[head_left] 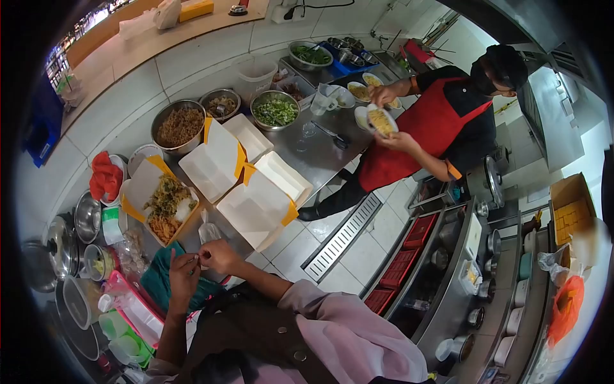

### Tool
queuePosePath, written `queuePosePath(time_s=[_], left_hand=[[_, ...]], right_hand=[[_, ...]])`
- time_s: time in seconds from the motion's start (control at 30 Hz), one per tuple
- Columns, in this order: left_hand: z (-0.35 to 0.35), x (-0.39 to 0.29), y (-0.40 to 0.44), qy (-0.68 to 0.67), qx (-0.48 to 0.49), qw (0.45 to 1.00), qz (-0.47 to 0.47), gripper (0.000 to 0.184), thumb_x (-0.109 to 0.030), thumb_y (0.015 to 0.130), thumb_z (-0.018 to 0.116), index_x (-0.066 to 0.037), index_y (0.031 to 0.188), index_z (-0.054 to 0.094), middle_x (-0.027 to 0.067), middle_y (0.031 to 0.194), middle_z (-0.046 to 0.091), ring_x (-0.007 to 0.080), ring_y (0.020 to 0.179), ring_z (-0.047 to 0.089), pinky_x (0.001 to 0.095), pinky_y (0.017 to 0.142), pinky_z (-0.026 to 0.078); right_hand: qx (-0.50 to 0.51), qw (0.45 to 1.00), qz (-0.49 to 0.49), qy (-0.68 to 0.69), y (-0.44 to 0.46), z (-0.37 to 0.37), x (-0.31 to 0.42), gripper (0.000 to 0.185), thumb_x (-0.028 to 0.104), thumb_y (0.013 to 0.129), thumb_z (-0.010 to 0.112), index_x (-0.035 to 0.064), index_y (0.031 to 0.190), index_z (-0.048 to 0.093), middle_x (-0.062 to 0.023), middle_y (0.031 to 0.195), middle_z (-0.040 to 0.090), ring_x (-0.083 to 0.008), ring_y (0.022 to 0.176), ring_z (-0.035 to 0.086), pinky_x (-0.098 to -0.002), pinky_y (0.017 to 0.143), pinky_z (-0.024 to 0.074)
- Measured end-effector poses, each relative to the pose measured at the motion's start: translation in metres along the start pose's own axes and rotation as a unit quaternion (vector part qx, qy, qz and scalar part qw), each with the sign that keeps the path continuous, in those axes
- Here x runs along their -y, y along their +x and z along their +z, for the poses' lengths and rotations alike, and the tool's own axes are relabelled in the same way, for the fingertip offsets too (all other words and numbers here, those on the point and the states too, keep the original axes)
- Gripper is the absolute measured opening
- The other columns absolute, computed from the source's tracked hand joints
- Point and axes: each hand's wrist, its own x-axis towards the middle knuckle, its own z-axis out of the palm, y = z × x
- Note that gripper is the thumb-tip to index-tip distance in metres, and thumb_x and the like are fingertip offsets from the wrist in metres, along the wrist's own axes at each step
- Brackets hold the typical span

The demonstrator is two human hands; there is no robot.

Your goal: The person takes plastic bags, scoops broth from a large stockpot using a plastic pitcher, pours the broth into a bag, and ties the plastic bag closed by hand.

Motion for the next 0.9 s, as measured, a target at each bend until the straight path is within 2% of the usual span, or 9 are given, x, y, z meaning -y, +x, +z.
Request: queuePosePath(time_s=[0.1,0.3,0.47,0.57,0.63,0.67,0.77,0.8,0.9], left_hand=[[0.001,-0.005,-0.003,-0.067,-0.013,0.996,-0.055,0.014,0.004,0.070,0.069,-0.003,0.082,0.069,0.0064,0.091,0.068,0.0219,0.088,0.066,0.0474,0.107,0.034],[0.007,0.011,-0.015,-0.136,-0.047,0.984,-0.106,0.014,0.001,0.072,0.071,-0.003,0.085,0.071,0.0098,0.089,0.070,0.0216,0.085,0.068,0.0431,0.105,0.038],[0.017,0.008,-0.019,-0.179,-0.096,0.968,-0.147,0.014,0.002,0.073,0.072,-0.004,0.086,0.072,0.0095,0.092,0.071,0.0205,0.087,0.069,0.0423,0.104,0.039],[0.025,0.013,-0.020,-0.185,-0.115,0.965,-0.148,0.013,0.004,0.075,0.071,-0.003,0.086,0.071,0.0090,0.088,0.071,0.0172,0.083,0.068,0.0370,0.095,0.046],[0.029,0.013,-0.017,-0.340,-0.119,0.907,-0.216,0.010,0.003,0.076,0.071,-0.002,0.085,0.070,0.0068,0.084,0.070,0.0127,0.078,0.065,0.0292,0.081,0.050],[0.031,0.012,-0.016,-0.314,-0.102,0.910,-0.251,0.006,0.001,0.082,0.068,0.001,0.088,0.067,0.0040,0.085,0.067,0.0096,0.079,0.060,0.0239,0.074,0.048],[0.038,0.006,-0.006,-0.304,-0.098,0.905,-0.281,0.006,-0.003,0.086,0.065,0.002,0.088,0.067,0.0044,0.086,0.067,0.0107,0.080,0.061,0.0234,0.074,0.049],[0.046,0.008,-0.003,-0.302,-0.100,0.904,-0.287,0.006,-0.003,0.086,0.065,0.002,0.088,0.067,0.0044,0.086,0.067,0.0107,0.080,0.061,0.0234,0.074,0.049],[0.071,0.016,-0.004,-0.362,-0.180,0.838,-0.365,0.012,-0.005,0.086,0.064,0.004,0.093,0.068,0.0054,0.087,0.068,0.0109,0.081,0.061,0.0233,0.073,0.048]], right_hand=[[0.000,1.000,-0.019,-0.011,-0.004,0.000,0.000,0.013,0.012,0.073,0.065,0.0012,0.080,0.065,-0.0178,0.075,0.064,-0.0343,0.070,0.063,-0.0382,0.063,0.0497],[0.018,0.998,-0.048,0.044,0.000,0.009,-0.009,0.013,0.013,0.076,0.066,0.0018,0.082,0.065,-0.0158,0.074,0.064,-0.0289,0.068,0.065,-0.0366,0.063,0.0503],[0.044,0.999,-0.009,0.002,0.005,0.002,-0.002,0.013,0.013,0.077,0.066,0.0008,0.082,0.065,-0.0148,0.074,0.065,-0.0274,0.067,0.065,-0.0349,0.063,0.0506],[0.052,0.998,0.033,0.027,0.007,-0.003,0.005,0.013,0.012,0.076,0.066,0.0005,0.080,0.065,-0.0160,0.075,0.065,-0.0300,0.069,0.064,-0.0369,0.063,0.0503],[0.055,0.996,0.055,0.048,0.007,-0.003,0.006,0.012,0.012,0.075,0.066,0.0002,0.078,0.064,-0.0170,0.075,0.064,-0.0327,0.070,0.064,-0.0388,0.064,0.0499],[0.049,0.997,0.054,0.026,0.007,-0.004,0.005,0.012,0.011,0.075,0.065,-0.0001,0.078,0.063,-0.0173,0.075,0.064,-0.0331,0.070,0.064,-0.0390,0.064,0.0499],[0.049,0.997,0.050,-0.010,0.003,0.012,-0.014,0.009,0.009,0.076,0.064,0.0001,0.079,0.063,-0.0183,0.076,0.064,-0.0352,0.073,0.063,-0.0404,0.066,0.0497],[-0.004,0.999,0.023,-0.028,0.002,0.016,-0.022,0.008,0.008,0.076,0.064,0.0007,0.080,0.064,-0.0173,0.076,0.064,-0.0347,0.073,0.063,-0.0402,0.066,0.0495],[-0.080,0.992,-0.030,-0.096,-0.006,0.025,-0.031,0.008,0.005,0.076,0.064,0.0029,0.084,0.065,-0.0161,0.081,0.063,-0.0344,0.076,0.062,-0.0407,0.069,0.0495]])
